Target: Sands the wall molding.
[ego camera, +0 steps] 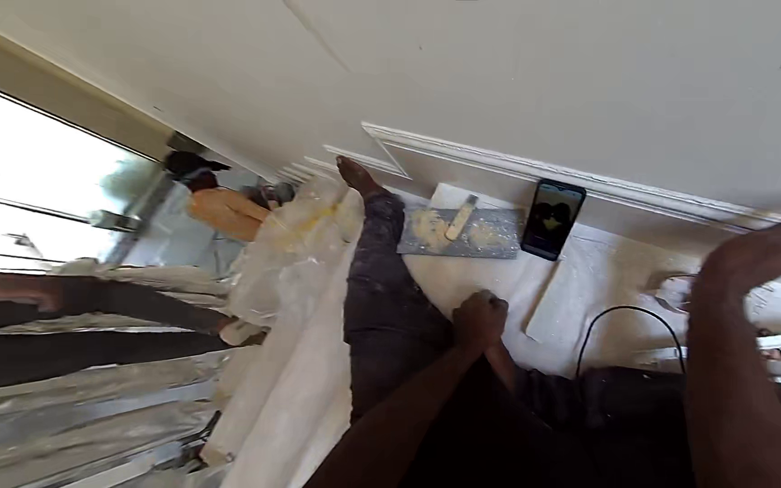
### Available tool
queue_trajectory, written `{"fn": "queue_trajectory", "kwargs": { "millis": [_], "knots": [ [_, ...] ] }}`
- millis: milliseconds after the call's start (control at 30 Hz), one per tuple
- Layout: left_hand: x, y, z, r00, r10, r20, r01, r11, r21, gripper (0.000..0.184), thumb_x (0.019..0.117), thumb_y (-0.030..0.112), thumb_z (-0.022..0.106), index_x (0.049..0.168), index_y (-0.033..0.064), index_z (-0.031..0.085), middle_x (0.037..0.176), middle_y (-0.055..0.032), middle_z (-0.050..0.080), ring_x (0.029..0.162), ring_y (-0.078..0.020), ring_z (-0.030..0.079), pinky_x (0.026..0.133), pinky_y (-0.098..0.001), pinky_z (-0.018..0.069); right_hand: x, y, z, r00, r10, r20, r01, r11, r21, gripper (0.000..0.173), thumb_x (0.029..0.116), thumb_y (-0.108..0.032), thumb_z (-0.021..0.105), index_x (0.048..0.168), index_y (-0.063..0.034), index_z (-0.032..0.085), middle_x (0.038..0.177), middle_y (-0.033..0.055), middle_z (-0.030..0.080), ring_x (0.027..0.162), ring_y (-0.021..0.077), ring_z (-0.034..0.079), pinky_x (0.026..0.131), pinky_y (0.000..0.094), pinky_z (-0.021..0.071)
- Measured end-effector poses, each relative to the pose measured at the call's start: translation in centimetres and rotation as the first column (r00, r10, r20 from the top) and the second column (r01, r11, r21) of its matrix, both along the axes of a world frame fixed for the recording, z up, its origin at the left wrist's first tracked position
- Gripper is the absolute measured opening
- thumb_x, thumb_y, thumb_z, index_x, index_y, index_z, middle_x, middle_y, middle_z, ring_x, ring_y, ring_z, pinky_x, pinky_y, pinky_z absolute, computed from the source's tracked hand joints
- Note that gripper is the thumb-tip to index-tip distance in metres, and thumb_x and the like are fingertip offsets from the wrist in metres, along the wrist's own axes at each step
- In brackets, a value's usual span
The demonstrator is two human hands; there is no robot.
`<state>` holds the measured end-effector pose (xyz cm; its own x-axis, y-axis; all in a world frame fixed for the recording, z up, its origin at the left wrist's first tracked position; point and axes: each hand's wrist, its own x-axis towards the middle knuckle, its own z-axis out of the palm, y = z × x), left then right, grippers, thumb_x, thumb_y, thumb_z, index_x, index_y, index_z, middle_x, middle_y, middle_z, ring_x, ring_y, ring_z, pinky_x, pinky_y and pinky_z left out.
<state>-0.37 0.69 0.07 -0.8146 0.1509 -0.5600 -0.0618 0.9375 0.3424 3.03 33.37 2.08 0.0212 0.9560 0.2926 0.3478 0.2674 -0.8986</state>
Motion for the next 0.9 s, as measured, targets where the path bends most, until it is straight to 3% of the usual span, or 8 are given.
{"fn": "queue_trajectory", "kwargs": {
  "millis": [133,233,333,467,600,700,767,900],
  "knots": [
    [0.0,0.2,0.0,1.000,-0.018,0.012,0.018,1.000,-0.001,0.036,0.1051,0.036,0.051,0.112,0.0076,0.072,0.115,-0.0157,0.071,0.113,-0.0346,0.066,0.096,-0.0627,0.0479,-1.7,-7.2,-0.3,0.911,0.346,0.225,-0.340,0.938,-0.067,0.087,0.1087,-0.050,0.035,0.156,0.0180,0.009,0.163,0.0416,0.007,0.155,0.0508,0.010,0.129,0.0511,0.0106],
    [0.1,-0.7,-0.3,1.000,-0.027,-0.002,0.027,0.998,0.064,0.036,0.1060,0.033,0.050,0.109,0.0051,0.072,0.109,-0.0172,0.071,0.109,-0.0356,0.067,0.093,-0.0624,0.0489,-2.2,-8.4,-1.2,0.886,0.363,0.289,-0.382,0.924,0.013,0.091,0.1077,-0.053,0.034,0.157,0.0162,0.003,0.165,0.0400,-0.002,0.156,0.0521,0.001,0.127,0.0566,-0.0009],
    [0.2,-1.0,-0.2,1.000,-0.005,-0.001,0.005,0.995,0.102,0.034,0.1066,0.032,0.050,0.109,0.0058,0.072,0.107,-0.0160,0.071,0.106,-0.0342,0.067,0.092,-0.0616,0.0485,-0.5,-5.3,0.1,0.942,0.190,0.275,-0.222,0.971,0.090,0.086,0.1083,-0.042,0.040,0.155,0.0199,0.002,0.163,0.0423,0.000,0.153,0.0564,0.006,0.126,0.0582,0.0078],
    [0.0,-0.2,-0.1,1.000,-0.007,-0.010,0.008,0.999,0.034,0.033,0.1050,0.033,0.051,0.100,0.0085,0.072,0.100,-0.0126,0.071,0.100,-0.0316,0.067,0.087,-0.0598,0.0475,0.4,0.0,0.5,0.996,-0.072,0.051,0.069,0.996,0.061,0.081,0.1085,-0.039,0.040,0.156,0.0180,0.007,0.166,0.0370,0.003,0.157,0.0448,0.007,0.128,0.0412,0.0097],
    [0.0,0.5,0.2,1.000,-0.003,0.003,0.003,1.000,-0.018,0.033,0.1048,0.034,0.052,0.102,0.0090,0.072,0.104,-0.0127,0.071,0.105,-0.0317,0.067,0.090,-0.0600,0.0466,-1.2,-6.6,1.0,0.953,0.257,0.164,-0.268,0.962,0.050,0.083,0.1104,-0.036,0.038,0.153,0.0216,-0.003,0.162,0.0436,-0.001,0.155,0.0526,0.005,0.128,0.0458,0.0099],
    [-0.1,0.0,0.1,1.000,-0.007,0.008,0.007,1.000,0.012,0.033,0.1058,0.033,0.051,0.102,0.0076,0.072,0.104,-0.0141,0.071,0.104,-0.0329,0.067,0.090,-0.0604,0.0463,-2.8,-9.8,-1.2,0.863,0.434,0.260,-0.462,0.885,0.056,0.095,0.1059,-0.051,0.040,0.156,0.0184,-0.001,0.163,0.0419,-0.004,0.155,0.0542,0.001,0.128,0.0555,0.0034],
    [0.1,-0.8,-0.2,1.000,-0.004,0.008,0.003,0.999,0.053,0.033,0.1066,0.032,0.050,0.102,0.0070,0.071,0.103,-0.0144,0.070,0.104,-0.0325,0.066,0.090,-0.0601,0.0462,-2.4,-9.4,-0.8,0.861,0.409,0.303,-0.439,0.898,0.033,0.094,0.1069,-0.052,0.037,0.157,0.0170,-0.003,0.164,0.0402,-0.007,0.155,0.0531,-0.003,0.127,0.0585,-0.0013],
    [0.2,-0.7,-0.2,1.000,-0.004,-0.008,0.005,0.998,0.066,0.033,0.1062,0.032,0.050,0.101,0.0078,0.072,0.101,-0.0128,0.071,0.101,-0.0318,0.067,0.087,-0.0604,0.0476,-0.3,-4.3,1.0,0.966,0.145,0.214,-0.155,0.988,0.030,0.085,0.1090,-0.040,0.040,0.156,0.0178,0.000,0.164,0.0405,-0.002,0.155,0.0511,0.006,0.127,0.0490,0.0099]
  ]
}}
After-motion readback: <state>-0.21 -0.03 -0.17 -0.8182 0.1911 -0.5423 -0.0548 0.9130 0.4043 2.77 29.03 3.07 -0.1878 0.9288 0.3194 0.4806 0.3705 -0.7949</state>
